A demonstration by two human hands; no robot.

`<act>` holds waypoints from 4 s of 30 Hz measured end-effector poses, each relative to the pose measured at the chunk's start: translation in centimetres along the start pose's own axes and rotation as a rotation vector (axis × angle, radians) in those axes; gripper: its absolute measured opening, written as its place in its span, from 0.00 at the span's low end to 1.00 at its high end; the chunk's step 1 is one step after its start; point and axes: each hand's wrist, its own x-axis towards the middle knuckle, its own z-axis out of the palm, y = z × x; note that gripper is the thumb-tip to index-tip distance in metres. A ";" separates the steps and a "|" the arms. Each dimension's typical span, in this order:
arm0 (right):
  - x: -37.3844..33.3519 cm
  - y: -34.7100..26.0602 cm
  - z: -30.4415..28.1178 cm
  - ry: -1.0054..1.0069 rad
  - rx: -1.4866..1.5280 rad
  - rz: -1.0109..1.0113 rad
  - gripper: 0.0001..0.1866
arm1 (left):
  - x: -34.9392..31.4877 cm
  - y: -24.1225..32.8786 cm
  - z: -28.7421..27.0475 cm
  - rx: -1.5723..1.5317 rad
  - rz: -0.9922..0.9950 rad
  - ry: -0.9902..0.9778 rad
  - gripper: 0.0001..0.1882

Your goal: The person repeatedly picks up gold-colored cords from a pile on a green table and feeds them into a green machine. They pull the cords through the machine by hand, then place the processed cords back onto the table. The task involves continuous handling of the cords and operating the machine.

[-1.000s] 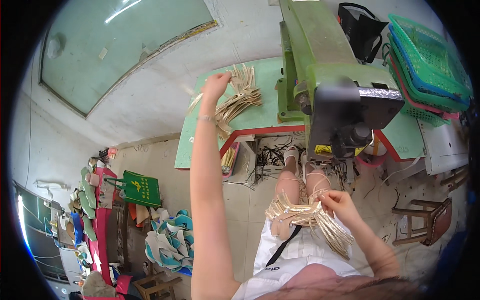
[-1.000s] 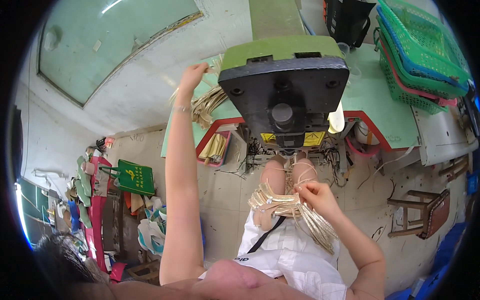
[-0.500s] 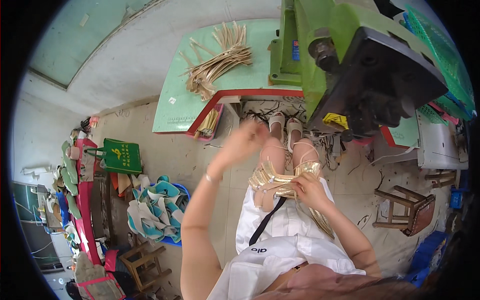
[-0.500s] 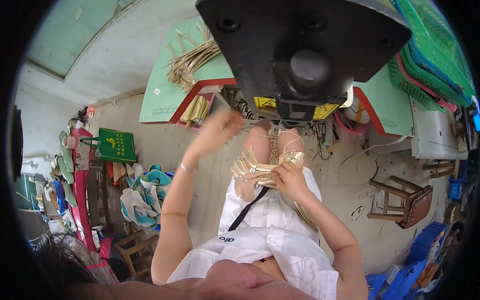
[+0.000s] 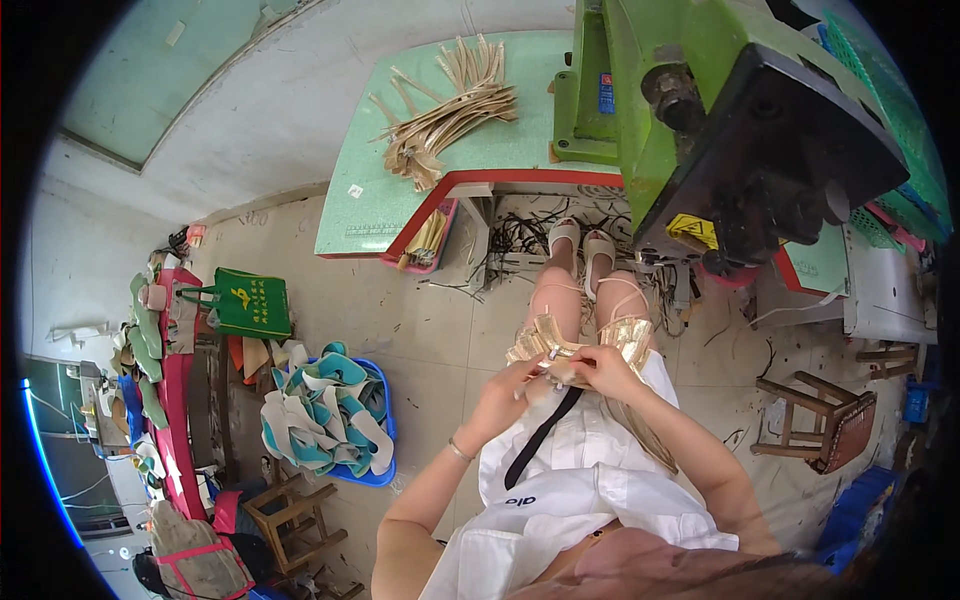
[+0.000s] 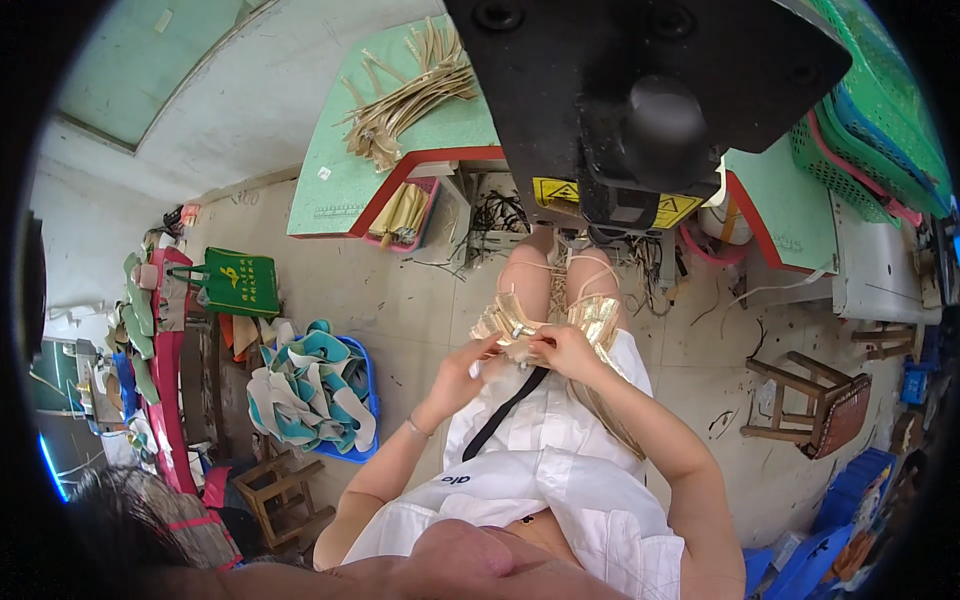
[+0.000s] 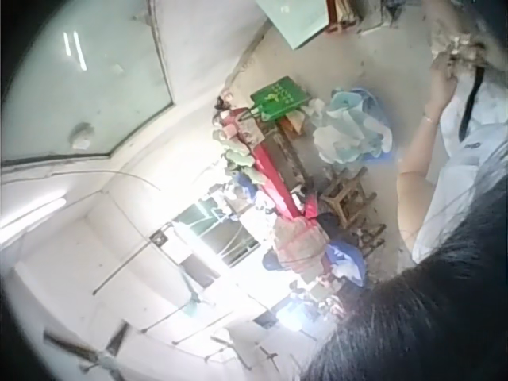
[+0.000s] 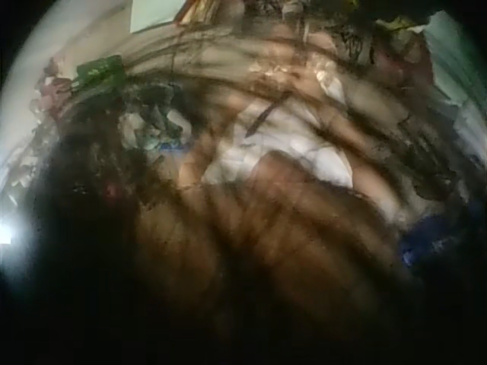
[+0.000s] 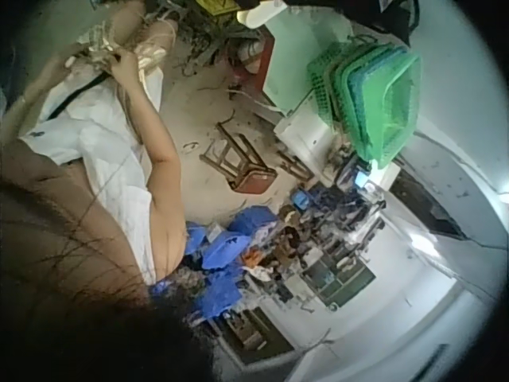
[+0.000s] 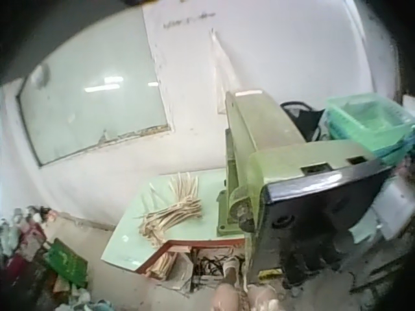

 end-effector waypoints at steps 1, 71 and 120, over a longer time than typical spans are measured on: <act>-0.1 -0.3 -0.1 -0.044 0.114 0.092 0.06 | 0.3 -0.6 0.0 -0.119 -0.124 0.015 0.26; -1.2 -23.4 -24.0 -0.291 -0.458 -0.543 0.23 | 13.5 9.6 1.5 -1.066 0.121 -0.298 0.15; -7.8 -18.7 -18.8 0.208 0.279 0.118 0.13 | 10.5 18.2 -1.4 -0.817 0.033 0.115 0.11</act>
